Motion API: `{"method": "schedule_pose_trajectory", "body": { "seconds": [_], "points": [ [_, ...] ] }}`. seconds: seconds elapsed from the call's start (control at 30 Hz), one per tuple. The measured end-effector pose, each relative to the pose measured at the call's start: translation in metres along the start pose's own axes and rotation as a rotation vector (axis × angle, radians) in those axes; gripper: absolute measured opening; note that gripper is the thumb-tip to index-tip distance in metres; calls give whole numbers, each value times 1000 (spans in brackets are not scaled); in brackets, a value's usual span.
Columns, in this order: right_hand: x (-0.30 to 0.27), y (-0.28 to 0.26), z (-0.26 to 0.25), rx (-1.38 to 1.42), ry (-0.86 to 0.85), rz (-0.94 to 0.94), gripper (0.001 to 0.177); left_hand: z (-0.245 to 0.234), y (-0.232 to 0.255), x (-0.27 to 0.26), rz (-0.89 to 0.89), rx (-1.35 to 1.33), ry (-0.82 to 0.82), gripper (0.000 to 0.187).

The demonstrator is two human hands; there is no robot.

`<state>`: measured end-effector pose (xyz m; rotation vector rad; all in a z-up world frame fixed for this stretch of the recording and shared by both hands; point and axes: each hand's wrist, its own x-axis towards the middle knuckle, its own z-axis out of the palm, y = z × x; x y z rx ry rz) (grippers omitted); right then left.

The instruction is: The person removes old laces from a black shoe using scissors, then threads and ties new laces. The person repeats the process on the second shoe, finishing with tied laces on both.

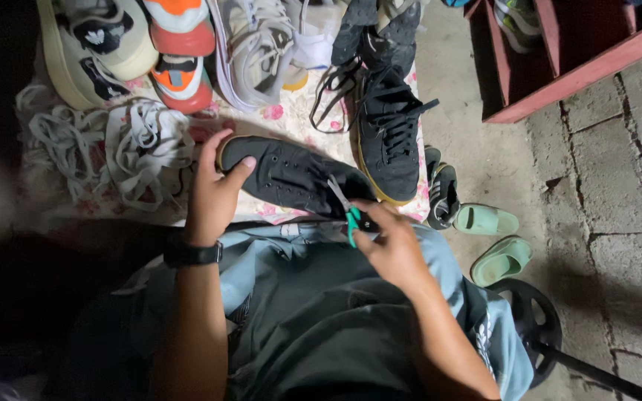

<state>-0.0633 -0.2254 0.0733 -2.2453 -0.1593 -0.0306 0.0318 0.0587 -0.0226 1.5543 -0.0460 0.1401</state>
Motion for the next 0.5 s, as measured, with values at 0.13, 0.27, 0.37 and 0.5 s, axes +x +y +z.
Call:
{"method": "schedule_pose_trajectory", "body": {
  "seconds": [0.13,0.27,0.37,0.5],
  "points": [
    [-1,-9,-15,-113,-214,154,45,16,13,-25,73,-107,139,58],
    [-2,-18,-12,-115,-226,62,43,28,20,-44,58,-14,197,85],
    [-5,-22,-5,-212,-225,80,43,36,18,-59,104,229,223,111],
    [1,-28,-2,-277,-148,-80,46,60,21,-78,-22,203,301,120]
  ]
}}
